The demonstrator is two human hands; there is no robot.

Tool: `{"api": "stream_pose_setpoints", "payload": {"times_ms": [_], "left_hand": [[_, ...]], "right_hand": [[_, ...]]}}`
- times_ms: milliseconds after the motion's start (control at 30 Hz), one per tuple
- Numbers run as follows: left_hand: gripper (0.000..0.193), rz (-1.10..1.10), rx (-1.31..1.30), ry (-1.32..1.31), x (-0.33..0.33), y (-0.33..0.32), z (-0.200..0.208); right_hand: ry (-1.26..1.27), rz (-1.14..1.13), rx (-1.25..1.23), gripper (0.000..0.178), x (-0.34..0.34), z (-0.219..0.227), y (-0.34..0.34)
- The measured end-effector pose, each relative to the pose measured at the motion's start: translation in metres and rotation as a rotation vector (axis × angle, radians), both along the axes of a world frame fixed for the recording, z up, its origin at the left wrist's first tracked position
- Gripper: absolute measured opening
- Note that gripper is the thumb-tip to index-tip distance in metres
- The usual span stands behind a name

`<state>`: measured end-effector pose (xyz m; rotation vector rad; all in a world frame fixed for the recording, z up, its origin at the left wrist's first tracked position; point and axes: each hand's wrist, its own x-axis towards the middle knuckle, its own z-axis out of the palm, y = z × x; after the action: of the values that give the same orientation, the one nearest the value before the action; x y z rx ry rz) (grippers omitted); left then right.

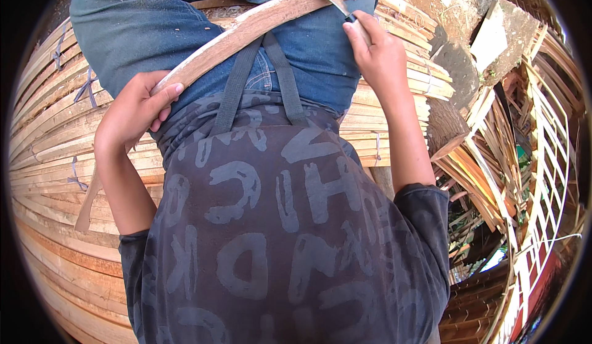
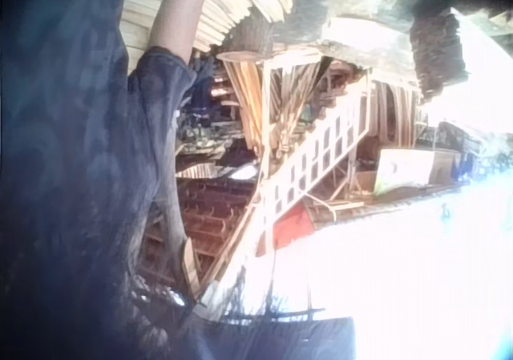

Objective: The person sits cross-legged on a pile of wooden planks and uses a curved knife to shave thin strips from a long piece of wood. They hold the wood with their left hand and pull the knife along its length with their right hand, creating wood shavings.

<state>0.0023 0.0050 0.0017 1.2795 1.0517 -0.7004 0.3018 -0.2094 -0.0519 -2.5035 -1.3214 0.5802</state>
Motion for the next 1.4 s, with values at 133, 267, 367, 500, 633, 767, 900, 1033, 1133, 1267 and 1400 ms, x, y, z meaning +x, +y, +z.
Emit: {"api": "stream_pose_setpoints", "payload": {"times_ms": [133, 267, 367, 500, 633, 767, 900, 1033, 1133, 1267, 1400], "left_hand": [[0.032, -0.008, -0.019, -0.048, -0.017, 0.001, -0.002], [0.032, -0.009, -0.015, -0.033, -0.012, 0.006, -0.002], [0.032, 0.004, -0.012, -0.012, -0.007, 0.000, -0.004], [0.031, 0.004, -0.009, -0.033, -0.011, 0.000, 0.000], [0.031, 0.003, -0.023, -0.051, -0.022, 0.002, -0.003], [0.030, 0.064, -0.041, -0.039, -0.017, 0.003, -0.005], [0.030, 0.093, -0.069, -0.021, -0.013, 0.000, -0.004], [0.030, 0.060, -0.045, -0.054, -0.022, -0.001, -0.004], [0.030, 0.035, -0.049, -0.069, -0.022, 0.000, -0.004], [0.033, 0.083, -0.070, -0.038, -0.015, 0.002, -0.005], [0.034, 0.055, -0.062, -0.035, -0.014, 0.000, -0.005]], "right_hand": [[-0.094, -0.095, 0.028, 0.031, 0.031, -0.025, -0.018], [-0.164, -0.096, 0.065, 0.032, 0.046, -0.041, -0.030], [-0.099, -0.023, 0.049, 0.030, 0.009, -0.012, -0.003], [0.026, -0.016, 0.110, 0.029, -0.023, -0.017, 0.004], [-0.158, -0.310, -0.023, 0.036, 0.072, -0.053, -0.044], [-0.075, -0.326, 0.032, 0.037, 0.058, -0.052, -0.028], [0.018, -0.143, 0.225, 0.032, -0.009, -0.041, 0.001], [-0.127, -0.121, 0.052, 0.033, 0.006, -0.030, 0.001], [-0.206, -0.281, -0.032, 0.034, 0.074, -0.055, -0.042], [-0.193, -0.225, 0.020, 0.035, 0.064, -0.049, -0.034], [-0.012, -0.087, 0.132, 0.031, -0.003, -0.033, -0.008]]}}
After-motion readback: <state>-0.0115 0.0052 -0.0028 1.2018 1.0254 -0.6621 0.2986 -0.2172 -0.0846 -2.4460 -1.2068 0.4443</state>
